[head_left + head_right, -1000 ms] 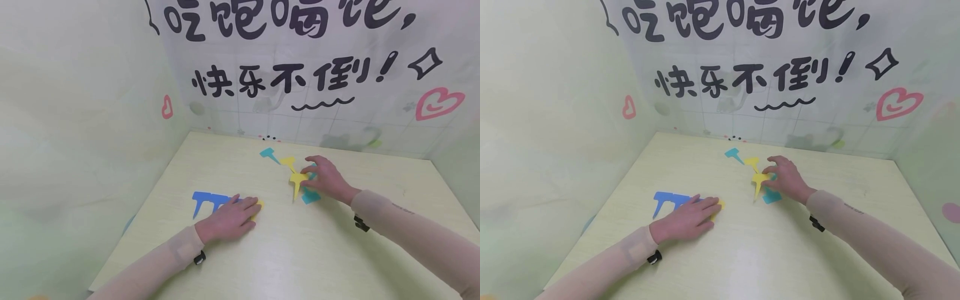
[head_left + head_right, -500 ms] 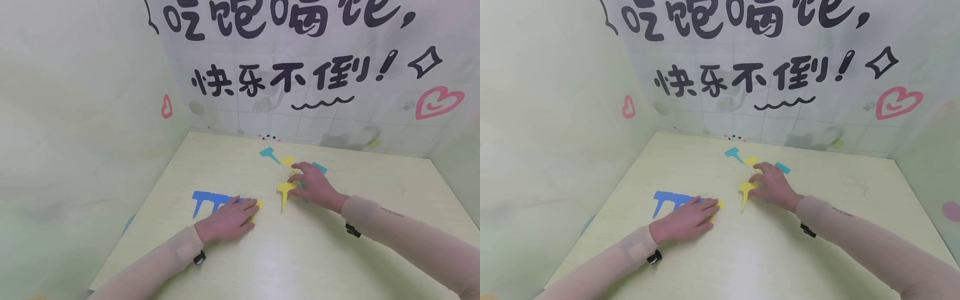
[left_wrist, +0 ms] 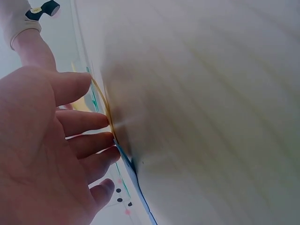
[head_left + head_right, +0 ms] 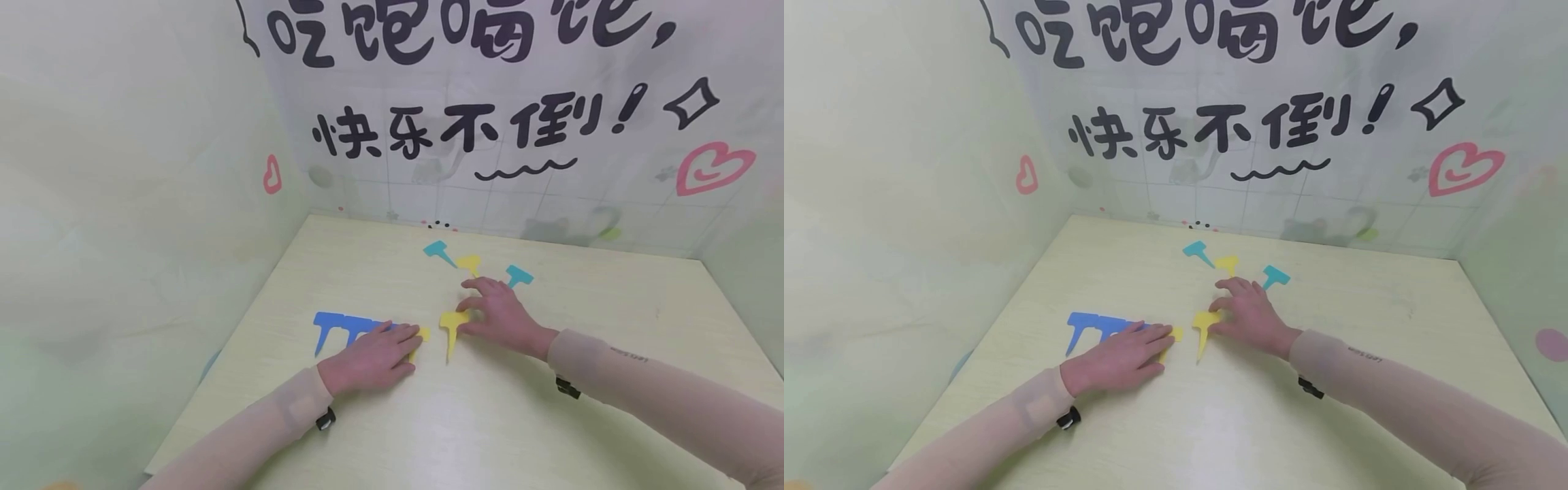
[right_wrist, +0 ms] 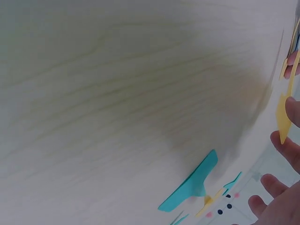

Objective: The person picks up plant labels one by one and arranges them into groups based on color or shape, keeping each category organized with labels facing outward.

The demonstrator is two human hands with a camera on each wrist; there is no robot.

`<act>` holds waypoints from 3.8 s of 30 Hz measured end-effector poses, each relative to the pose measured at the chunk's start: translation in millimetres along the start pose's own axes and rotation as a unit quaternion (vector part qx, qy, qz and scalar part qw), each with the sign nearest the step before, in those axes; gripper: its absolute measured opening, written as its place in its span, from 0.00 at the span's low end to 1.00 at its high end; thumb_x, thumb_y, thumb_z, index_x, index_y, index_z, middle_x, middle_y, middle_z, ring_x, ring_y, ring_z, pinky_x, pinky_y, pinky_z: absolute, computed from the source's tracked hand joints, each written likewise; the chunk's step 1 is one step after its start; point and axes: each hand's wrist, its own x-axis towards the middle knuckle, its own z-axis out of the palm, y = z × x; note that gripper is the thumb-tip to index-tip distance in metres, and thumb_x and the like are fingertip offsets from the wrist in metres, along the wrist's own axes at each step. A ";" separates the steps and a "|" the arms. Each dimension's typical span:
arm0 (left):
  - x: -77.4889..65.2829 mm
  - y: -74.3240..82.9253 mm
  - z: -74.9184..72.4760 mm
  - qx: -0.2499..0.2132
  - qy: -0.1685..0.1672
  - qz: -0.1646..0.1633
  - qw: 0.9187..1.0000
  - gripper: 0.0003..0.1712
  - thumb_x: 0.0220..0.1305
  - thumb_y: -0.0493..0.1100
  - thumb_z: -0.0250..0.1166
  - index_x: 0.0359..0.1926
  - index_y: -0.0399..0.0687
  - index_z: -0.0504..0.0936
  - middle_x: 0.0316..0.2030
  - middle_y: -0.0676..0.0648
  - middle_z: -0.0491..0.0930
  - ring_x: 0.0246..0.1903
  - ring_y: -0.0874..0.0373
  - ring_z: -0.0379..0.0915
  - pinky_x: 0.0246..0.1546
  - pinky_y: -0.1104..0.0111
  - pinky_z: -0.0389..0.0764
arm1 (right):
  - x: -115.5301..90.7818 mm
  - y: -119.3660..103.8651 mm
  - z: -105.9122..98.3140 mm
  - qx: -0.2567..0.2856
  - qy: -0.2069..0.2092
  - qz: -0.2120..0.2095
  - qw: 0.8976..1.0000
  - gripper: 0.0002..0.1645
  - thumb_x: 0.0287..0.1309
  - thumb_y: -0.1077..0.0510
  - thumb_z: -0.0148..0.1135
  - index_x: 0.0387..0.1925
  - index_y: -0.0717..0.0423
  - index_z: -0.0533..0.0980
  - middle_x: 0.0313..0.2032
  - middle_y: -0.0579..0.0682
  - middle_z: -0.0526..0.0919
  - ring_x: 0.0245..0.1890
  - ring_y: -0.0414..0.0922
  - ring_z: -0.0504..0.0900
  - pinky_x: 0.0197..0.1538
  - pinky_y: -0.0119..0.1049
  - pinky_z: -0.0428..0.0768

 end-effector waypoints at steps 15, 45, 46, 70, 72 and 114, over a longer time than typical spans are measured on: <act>0.4 -3.5 2.9 0.001 -0.003 0.006 1.000 0.34 0.78 0.57 0.48 0.77 0.49 0.61 0.77 0.48 0.55 0.76 0.55 0.47 0.75 0.52 0.48 | -7.2 -10.8 20.4 -0.038 -0.042 -0.002 0.998 0.18 0.54 0.38 0.74 0.44 0.37 0.86 0.65 0.49 0.73 0.68 0.53 0.65 0.69 0.69 0.53; 4.4 7.2 9.8 0.004 0.028 0.030 0.999 0.35 0.80 0.61 0.42 0.78 0.49 0.59 0.77 0.48 0.54 0.76 0.55 0.46 0.75 0.52 0.47 | -9.9 -0.9 14.7 -0.045 -0.013 -0.042 0.998 0.13 0.66 0.47 0.65 0.49 0.44 0.84 0.58 0.50 0.79 0.63 0.53 0.71 0.68 0.64 0.59; 5.5 8.3 9.1 0.005 0.028 0.032 0.999 0.35 0.80 0.61 0.43 0.78 0.49 0.60 0.77 0.48 0.54 0.76 0.55 0.46 0.75 0.52 0.47 | -6.8 3.4 12.4 -0.052 -0.011 -0.044 0.998 0.13 0.66 0.48 0.65 0.49 0.45 0.84 0.57 0.49 0.80 0.62 0.53 0.72 0.68 0.63 0.60; 30.9 27.6 3.2 0.033 -0.010 0.065 0.997 0.34 0.79 0.59 0.46 0.76 0.46 0.63 0.76 0.46 0.57 0.76 0.54 0.49 0.74 0.58 0.53 | 39.0 86.7 -5.1 -0.154 -0.039 -0.053 0.986 0.17 0.71 0.61 0.56 0.56 0.55 0.82 0.57 0.52 0.83 0.67 0.62 0.68 0.61 0.66 0.69; 31.0 26.8 2.8 0.036 -0.009 0.066 0.997 0.34 0.79 0.59 0.46 0.76 0.46 0.63 0.76 0.46 0.57 0.76 0.54 0.49 0.74 0.57 0.54 | 38.4 84.2 -2.7 -0.160 -0.029 -0.054 0.985 0.16 0.70 0.62 0.57 0.54 0.56 0.83 0.55 0.53 0.83 0.66 0.62 0.69 0.61 0.66 0.69; 35.3 30.7 10.8 0.059 0.019 0.051 0.997 0.34 0.79 0.58 0.47 0.75 0.45 0.64 0.75 0.45 0.60 0.74 0.52 0.53 0.74 0.57 0.54 | 75.3 105.2 -9.7 -0.051 -0.093 0.154 0.982 0.51 0.49 0.26 0.70 0.66 0.52 0.71 0.69 0.63 0.65 0.68 0.68 0.58 0.65 0.77 0.45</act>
